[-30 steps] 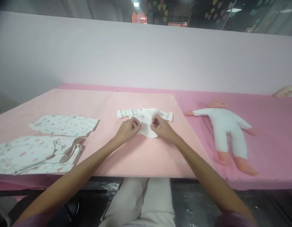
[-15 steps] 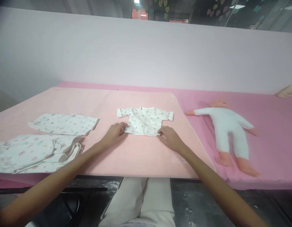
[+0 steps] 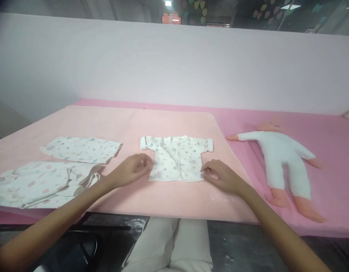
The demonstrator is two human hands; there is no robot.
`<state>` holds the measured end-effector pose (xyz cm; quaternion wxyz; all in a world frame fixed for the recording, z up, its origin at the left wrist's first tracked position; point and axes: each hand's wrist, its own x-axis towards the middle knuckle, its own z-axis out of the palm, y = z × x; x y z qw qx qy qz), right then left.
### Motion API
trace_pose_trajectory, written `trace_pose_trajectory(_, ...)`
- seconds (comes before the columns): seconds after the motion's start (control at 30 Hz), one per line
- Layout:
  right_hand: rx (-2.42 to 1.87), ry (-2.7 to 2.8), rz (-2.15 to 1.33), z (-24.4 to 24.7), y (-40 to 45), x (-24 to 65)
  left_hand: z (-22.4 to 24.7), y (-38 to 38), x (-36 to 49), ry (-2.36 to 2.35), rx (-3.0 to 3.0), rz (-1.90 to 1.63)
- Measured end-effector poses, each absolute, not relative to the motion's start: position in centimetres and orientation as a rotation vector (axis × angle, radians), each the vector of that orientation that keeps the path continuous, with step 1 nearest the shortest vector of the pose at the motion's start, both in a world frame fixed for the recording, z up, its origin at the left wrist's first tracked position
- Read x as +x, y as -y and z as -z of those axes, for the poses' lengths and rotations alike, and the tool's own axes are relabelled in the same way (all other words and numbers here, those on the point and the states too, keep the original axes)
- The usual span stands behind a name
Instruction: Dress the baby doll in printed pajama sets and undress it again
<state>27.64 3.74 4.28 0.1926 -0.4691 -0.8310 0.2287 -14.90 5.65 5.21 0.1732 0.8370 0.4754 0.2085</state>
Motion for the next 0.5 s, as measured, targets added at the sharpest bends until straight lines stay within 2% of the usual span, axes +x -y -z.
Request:
trace_pose_trajectory(0.13, -1.261, 2.258, -0.651, -4.6, -6.6, 24.9, -5.7, -12.1, -13.2, -1.240, 2.498, -0.735)
trace_pose_trajectory(0.37, -1.063, 2.387, -0.585, -1.9, -13.1, 17.8, -4.2, -21.8, -8.3, -1.033, 2.642, -0.256)
trace_pose_trajectory(0.5, -1.036, 2.303, -0.522, 0.5, -13.8, 17.2, -2.1, -22.9, -8.1, -1.008, 2.767, -0.292)
